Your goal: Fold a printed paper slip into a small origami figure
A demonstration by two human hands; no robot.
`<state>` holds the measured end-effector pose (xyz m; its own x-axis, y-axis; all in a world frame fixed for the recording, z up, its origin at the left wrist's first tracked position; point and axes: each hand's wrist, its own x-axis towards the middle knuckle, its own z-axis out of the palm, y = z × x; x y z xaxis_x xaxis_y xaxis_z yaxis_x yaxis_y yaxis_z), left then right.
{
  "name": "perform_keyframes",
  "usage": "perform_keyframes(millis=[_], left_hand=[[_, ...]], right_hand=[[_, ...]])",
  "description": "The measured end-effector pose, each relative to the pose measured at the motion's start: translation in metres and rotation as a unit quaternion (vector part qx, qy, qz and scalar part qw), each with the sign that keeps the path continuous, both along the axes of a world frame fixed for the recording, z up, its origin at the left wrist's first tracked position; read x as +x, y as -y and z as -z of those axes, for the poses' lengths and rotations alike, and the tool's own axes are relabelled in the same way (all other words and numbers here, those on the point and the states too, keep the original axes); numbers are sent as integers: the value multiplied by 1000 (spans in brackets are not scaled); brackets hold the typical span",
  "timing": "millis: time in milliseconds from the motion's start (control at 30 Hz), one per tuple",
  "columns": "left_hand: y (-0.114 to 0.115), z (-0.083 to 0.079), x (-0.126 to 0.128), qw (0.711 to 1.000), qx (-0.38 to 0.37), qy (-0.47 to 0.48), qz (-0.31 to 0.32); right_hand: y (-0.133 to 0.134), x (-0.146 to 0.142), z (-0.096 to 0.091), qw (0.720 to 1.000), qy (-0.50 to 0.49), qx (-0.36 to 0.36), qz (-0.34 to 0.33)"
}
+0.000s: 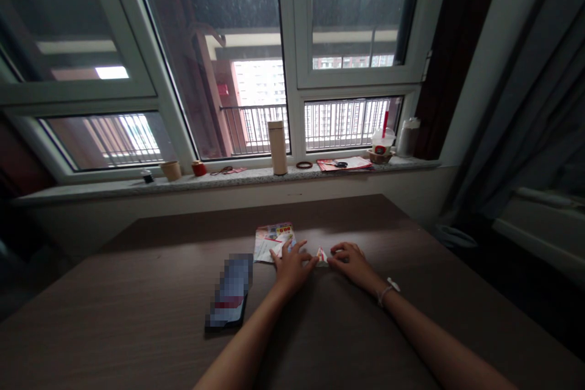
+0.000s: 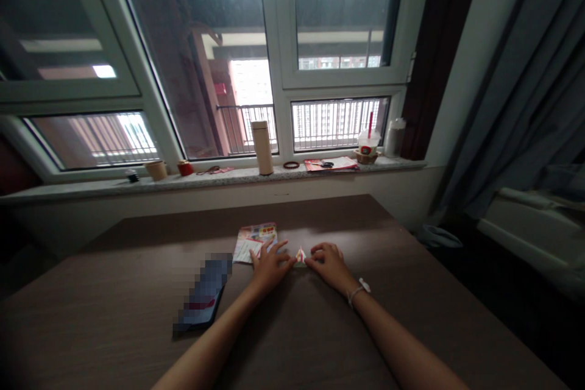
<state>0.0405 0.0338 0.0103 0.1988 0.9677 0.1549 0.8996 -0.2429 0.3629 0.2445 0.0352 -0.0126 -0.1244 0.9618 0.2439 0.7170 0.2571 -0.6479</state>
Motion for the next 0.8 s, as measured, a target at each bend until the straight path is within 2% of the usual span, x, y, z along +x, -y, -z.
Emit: perform_keyframes(millis=[167, 467, 633, 800], left_hand=[[-1, -2, 0, 1000, -20, 7, -6], [-3, 2, -6, 999, -29, 8, 28], [-4, 3, -7, 999, -12, 16, 34], [-3, 4, -8, 999, 6, 28, 28]], right_hand=[[0, -2, 0, 1000, 0, -10, 7], [9, -4, -7, 999, 33, 16, -27], [11, -3, -10, 995, 49, 36, -76], [12, -1, -14, 988, 50, 4, -147]])
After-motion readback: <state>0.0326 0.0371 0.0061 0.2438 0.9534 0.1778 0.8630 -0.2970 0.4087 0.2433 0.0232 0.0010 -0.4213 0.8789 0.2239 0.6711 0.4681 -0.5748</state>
